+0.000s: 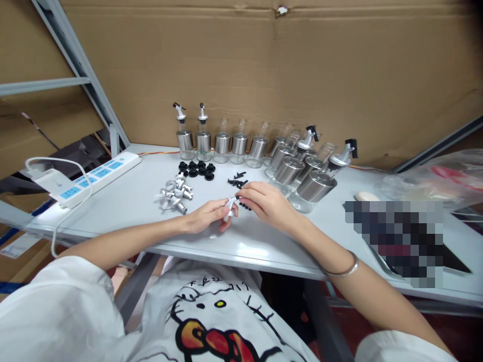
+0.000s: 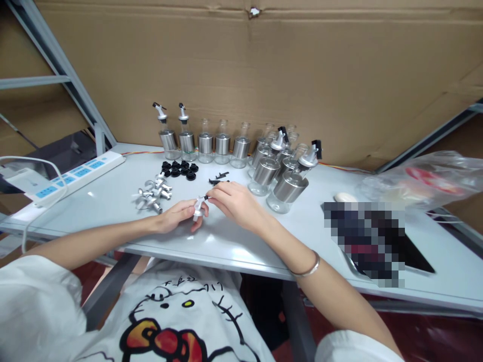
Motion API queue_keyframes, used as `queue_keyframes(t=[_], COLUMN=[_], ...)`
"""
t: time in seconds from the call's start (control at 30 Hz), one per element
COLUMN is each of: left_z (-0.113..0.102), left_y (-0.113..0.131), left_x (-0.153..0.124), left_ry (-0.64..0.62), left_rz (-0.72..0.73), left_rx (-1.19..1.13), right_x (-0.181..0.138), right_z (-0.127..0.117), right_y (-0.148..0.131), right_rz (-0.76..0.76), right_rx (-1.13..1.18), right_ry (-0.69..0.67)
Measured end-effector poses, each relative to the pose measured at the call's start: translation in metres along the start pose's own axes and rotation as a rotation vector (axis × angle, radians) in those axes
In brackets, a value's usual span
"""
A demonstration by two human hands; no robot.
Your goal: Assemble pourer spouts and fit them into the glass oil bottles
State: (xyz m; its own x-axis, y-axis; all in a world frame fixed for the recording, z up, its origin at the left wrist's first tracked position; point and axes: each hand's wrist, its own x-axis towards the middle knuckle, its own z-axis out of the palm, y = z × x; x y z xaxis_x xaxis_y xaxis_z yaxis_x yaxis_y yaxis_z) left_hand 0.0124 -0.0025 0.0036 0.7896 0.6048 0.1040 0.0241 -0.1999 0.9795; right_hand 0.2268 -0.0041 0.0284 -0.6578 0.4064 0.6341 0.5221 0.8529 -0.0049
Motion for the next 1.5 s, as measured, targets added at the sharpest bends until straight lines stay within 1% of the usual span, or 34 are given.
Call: queue_keyframes(t=[0.33,0.5,0.63,0.8,0.93,1.33,1.5], left_z=[0.0002,0.0003,0.0007,0.0009,0.0007,0.0007,0.0005], left_y=[0.0019,0.0012,0.0001,0.0004,0.0016,-0.0005,-0.0011], left_x=[0.0003,-0.0002,-0.0001,-0.0001,-0.0006,0.0005,0.0004], left_ry=[-0.033,-0.054,-0.056,-0.073,-0.087,-0.081,-0.076], left_rz=[-0.003,-0.004,-0.034,-0.051,-0.056,-0.063,-0.077], left_rx=[-0.026,-0.019,-0.013,-0.013,-0.011,-0.065,-0.047], right_x=[-0.0004,-0.0015,-0.0024,-0.0014,-0.0007,-0.0016,-0.0013], right_z=[0.0011,0.0012,0.001,0.0007,0.0005,0.0013,-0.0003], right_y=[-0.0008,-0.0002,0.0013,0.0013,0.0003,0.0005,0.0003], right_rz=[-0.027,-0.009,0.005,-0.005,0.018,0.04,0.042], right_rx=[0.01,0.035,0.072,0.117,0.133,0.099,0.094], right_ry=[-0.003,-0.027,-0.069,-0.065,-0.083,-0.099,-0.117])
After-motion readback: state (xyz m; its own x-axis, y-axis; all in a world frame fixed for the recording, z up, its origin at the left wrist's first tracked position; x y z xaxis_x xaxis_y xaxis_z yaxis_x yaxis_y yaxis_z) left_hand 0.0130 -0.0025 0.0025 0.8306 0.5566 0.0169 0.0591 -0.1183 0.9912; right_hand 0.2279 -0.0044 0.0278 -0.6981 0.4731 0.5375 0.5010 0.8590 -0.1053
